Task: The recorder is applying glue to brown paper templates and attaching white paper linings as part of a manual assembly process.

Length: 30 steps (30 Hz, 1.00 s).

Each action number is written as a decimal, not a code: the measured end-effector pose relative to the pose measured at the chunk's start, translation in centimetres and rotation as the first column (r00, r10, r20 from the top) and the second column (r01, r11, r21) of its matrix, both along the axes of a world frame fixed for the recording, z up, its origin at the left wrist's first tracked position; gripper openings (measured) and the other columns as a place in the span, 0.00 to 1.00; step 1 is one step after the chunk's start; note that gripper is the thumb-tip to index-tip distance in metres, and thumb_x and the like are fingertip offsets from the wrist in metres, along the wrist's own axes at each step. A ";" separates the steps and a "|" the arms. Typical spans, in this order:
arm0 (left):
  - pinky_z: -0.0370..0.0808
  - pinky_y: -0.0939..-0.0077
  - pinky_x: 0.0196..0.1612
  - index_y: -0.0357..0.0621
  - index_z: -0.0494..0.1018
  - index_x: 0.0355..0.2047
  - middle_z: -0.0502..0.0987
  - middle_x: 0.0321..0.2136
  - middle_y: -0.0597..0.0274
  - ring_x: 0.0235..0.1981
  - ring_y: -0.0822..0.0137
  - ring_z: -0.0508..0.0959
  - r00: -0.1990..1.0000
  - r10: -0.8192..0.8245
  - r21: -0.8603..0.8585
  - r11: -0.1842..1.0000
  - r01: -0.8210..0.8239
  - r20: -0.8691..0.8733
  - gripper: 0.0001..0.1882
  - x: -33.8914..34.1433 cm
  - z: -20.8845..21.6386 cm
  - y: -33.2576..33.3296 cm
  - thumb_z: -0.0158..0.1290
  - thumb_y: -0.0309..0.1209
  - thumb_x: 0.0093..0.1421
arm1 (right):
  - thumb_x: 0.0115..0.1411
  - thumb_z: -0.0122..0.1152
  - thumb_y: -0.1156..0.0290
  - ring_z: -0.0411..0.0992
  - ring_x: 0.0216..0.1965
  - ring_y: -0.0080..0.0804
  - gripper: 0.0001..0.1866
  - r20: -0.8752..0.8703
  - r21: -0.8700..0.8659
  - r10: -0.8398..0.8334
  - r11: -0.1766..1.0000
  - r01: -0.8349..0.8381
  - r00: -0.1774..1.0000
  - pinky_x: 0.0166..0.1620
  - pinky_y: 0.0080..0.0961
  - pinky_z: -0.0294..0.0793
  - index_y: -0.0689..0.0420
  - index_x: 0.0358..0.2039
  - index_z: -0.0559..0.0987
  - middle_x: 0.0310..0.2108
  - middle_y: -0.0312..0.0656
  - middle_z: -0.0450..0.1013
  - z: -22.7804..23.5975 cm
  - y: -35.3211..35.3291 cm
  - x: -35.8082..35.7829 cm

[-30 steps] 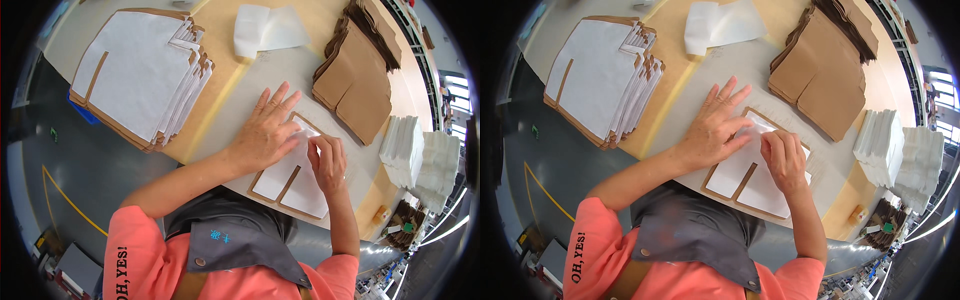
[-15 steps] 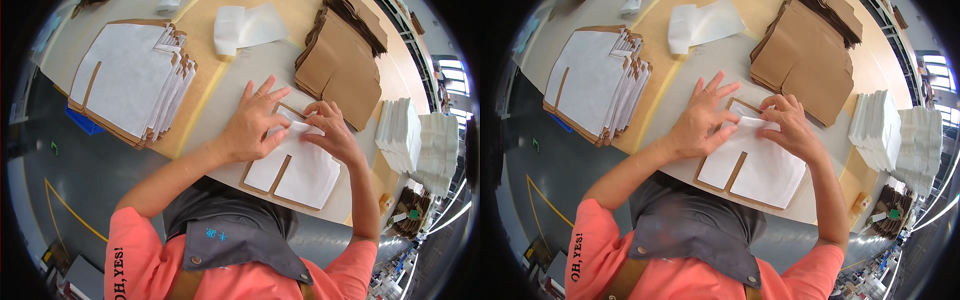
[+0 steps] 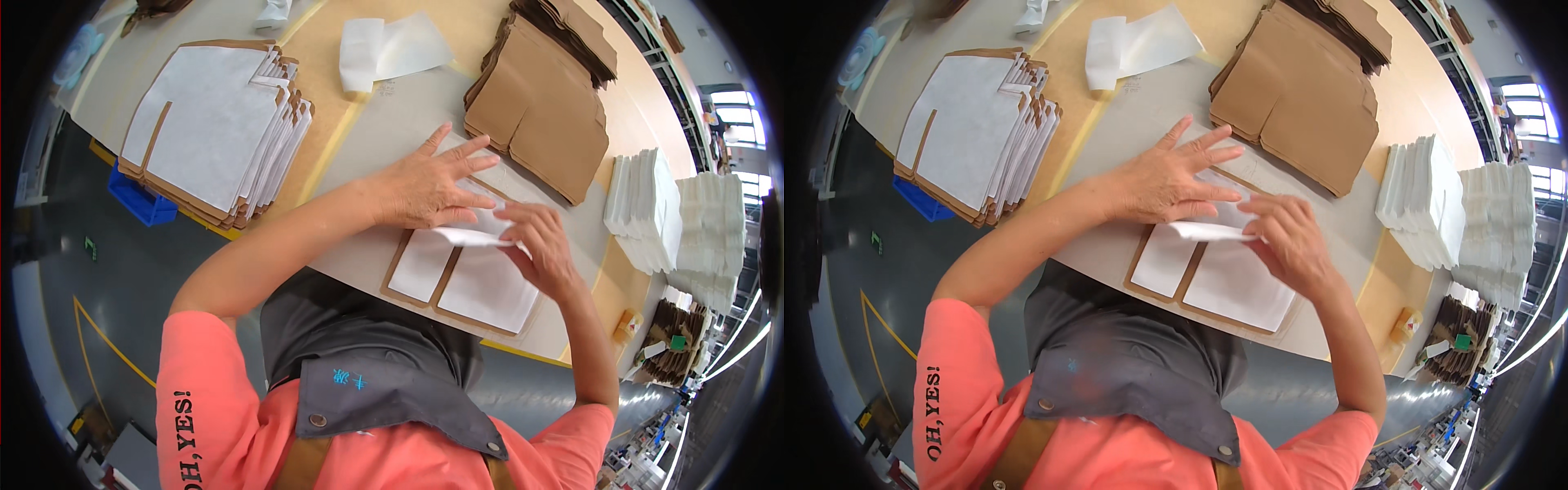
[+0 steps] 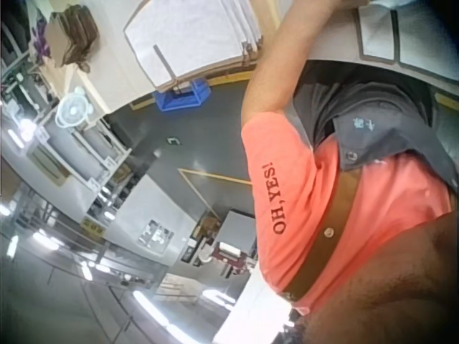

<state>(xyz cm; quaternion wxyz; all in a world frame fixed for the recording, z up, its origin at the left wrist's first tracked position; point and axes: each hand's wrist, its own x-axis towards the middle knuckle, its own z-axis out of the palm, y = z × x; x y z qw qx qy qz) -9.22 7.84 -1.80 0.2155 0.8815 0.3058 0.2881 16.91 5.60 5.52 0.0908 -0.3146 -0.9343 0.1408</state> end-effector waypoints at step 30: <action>0.38 0.47 0.73 0.51 0.55 0.70 0.53 0.71 0.56 0.72 0.59 0.52 0.859 -0.333 0.033 0.927 0.374 -0.389 0.40 0.7 -0.1 -7.8 0.36 0.61 0.66 | 0.64 0.60 0.70 0.73 0.43 0.24 0.14 0.202 -0.293 -0.848 0.426 0.856 0.491 0.49 0.22 0.71 0.61 0.49 0.75 0.40 0.38 0.77 0.3 -4.5 32.5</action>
